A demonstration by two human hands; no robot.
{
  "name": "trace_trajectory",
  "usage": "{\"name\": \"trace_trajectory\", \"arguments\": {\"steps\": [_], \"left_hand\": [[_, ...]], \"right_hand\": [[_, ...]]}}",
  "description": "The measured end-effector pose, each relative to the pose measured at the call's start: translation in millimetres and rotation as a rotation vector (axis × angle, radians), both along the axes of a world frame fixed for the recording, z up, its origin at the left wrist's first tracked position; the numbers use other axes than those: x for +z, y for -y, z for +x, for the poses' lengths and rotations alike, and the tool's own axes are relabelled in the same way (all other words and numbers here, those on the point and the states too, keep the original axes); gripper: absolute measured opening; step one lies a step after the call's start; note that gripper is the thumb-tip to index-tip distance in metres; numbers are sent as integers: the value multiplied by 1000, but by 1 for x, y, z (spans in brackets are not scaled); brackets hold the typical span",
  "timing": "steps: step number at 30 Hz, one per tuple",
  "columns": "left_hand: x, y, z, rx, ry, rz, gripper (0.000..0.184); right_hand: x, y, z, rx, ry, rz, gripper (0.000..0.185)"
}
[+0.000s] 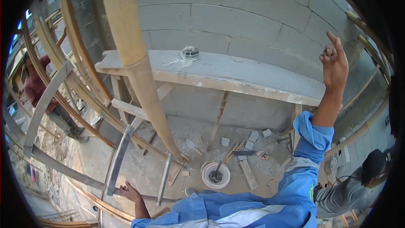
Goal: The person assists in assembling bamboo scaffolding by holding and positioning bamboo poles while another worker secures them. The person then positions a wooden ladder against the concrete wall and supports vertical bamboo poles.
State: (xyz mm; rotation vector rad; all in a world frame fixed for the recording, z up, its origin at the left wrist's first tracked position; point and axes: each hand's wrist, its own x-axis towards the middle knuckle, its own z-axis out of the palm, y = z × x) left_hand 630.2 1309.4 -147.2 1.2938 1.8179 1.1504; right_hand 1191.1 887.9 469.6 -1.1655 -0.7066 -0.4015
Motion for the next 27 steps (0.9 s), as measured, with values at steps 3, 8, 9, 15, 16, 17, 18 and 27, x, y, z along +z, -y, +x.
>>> {"name": "trace_trajectory", "arguments": {"steps": [3, 8, 9, 15, 16, 17, 18, 27], "left_hand": [[38, -2, 10, 125, 49, 195, 54], [95, 4, 12, 135, 74, 89, 39], [110, 5, 13, 137, 79, 105, 38], [171, 2, -5, 276, 98, 420, 49], [184, 2, -10, 283, 113, 425, 51], [197, 0, -15, 290, 127, 432, 53], [205, -3, -24, 295, 141, 441, 56], [199, -48, -69, 137, 170, 272, 89]], "right_hand": [[-76, -64, -47, 483, 129, -244, 63], [-153, -183, -159, 1244, 126, -693, 67], [-163, -210, -182, 1384, 164, -714, 61], [-232, -381, -242, 1306, 148, -891, 63], [-251, -413, -245, 1260, 142, -863, 63], [-265, -441, -249, 1214, 137, -833, 63], [-265, -460, -254, 1186, 81, -842, 62], [-291, -603, -283, 737, 15, -641, 80]]}}
